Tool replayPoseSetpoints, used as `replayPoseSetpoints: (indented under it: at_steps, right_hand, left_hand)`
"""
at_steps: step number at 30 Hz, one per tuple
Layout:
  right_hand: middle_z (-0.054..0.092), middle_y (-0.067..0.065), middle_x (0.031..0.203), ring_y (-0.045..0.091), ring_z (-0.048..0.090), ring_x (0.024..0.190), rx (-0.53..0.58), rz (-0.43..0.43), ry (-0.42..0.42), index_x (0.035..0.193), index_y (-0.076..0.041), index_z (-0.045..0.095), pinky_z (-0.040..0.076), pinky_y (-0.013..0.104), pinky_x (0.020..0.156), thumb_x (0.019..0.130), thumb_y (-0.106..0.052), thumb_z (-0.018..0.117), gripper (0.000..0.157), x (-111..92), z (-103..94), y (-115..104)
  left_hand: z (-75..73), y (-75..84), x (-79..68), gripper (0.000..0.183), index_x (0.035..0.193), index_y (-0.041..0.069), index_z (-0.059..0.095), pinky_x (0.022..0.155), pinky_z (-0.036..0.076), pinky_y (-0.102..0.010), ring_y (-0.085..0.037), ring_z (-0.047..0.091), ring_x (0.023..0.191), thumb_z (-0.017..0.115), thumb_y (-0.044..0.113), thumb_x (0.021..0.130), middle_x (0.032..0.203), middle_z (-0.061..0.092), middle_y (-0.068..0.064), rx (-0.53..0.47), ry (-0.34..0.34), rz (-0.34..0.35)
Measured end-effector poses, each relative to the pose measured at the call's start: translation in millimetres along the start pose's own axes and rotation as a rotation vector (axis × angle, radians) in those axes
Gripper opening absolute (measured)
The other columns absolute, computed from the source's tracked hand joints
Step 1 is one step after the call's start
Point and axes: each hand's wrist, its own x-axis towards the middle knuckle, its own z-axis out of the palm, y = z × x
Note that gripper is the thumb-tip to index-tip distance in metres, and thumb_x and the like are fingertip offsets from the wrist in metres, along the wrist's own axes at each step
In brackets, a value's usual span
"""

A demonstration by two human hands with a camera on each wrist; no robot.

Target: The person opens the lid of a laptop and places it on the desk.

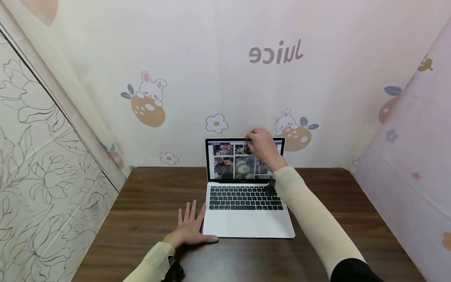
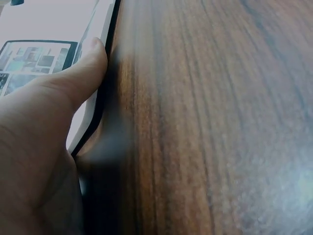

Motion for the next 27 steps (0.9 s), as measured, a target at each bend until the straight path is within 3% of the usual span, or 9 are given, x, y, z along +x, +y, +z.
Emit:
replayPoseSetpoints:
  at_steps: [7,12,16,20,27]
  right_hand:
    - [0.069,0.015,0.123,0.037,0.061,0.114,-0.049,0.033,0.031,0.115,-0.013,0.079,0.051,0.058,0.091,0.098,-0.017,0.070,0.020,-12.5,-2.5,-4.4]
    - [0.062,0.018,0.140,0.040,0.055,0.130,-0.058,0.018,0.044,0.125,-0.013,0.074,0.045,0.060,0.106,0.098,-0.021,0.070,0.029,-23.1,-3.0,-3.7]
    - [0.050,0.020,0.154,0.044,0.041,0.145,-0.069,0.022,0.019,0.138,-0.014,0.067,0.032,0.064,0.118,0.099,-0.024,0.070,0.041,-40.7,-3.2,-4.1]
    - [0.042,0.022,0.160,0.048,0.031,0.150,-0.037,0.020,0.012,0.147,-0.014,0.059,0.025,0.070,0.119,0.098,-0.024,0.071,0.051,-63.6,-0.1,-6.3]
    - [0.047,0.023,0.157,0.051,0.036,0.147,0.031,0.023,0.082,0.147,-0.011,0.058,0.025,0.076,0.114,0.094,-0.024,0.074,0.057,-113.9,3.9,-2.6]
  left_hand:
    - [-10.5,-3.1,-3.1,0.135,0.167,0.020,0.015,0.122,-0.007,-0.068,-0.043,-0.007,0.159,0.061,0.095,0.065,0.173,-0.002,-0.019,0.012,-0.023,0.033]
    - [-24.1,-1.3,-11.7,0.131,0.167,0.019,0.018,0.120,-0.010,-0.071,-0.046,-0.006,0.158,0.068,0.089,0.068,0.173,-0.002,-0.021,-0.026,-0.034,0.035]
    - [-32.1,-3.1,-18.1,0.128,0.165,0.016,0.024,0.117,-0.005,-0.077,-0.051,-0.002,0.157,0.075,0.082,0.068,0.172,0.003,-0.025,-0.020,0.014,0.045]
    - [-39.9,-12.3,-22.7,0.123,0.164,0.022,0.029,0.114,0.003,-0.082,-0.052,0.003,0.157,0.071,0.086,0.068,0.172,0.009,-0.024,0.049,0.103,0.029]
    - [-48.4,-32.0,-26.2,0.117,0.165,0.026,0.025,0.111,0.002,-0.085,-0.051,0.002,0.157,0.064,0.087,0.074,0.172,0.008,-0.023,0.028,0.166,-0.015]
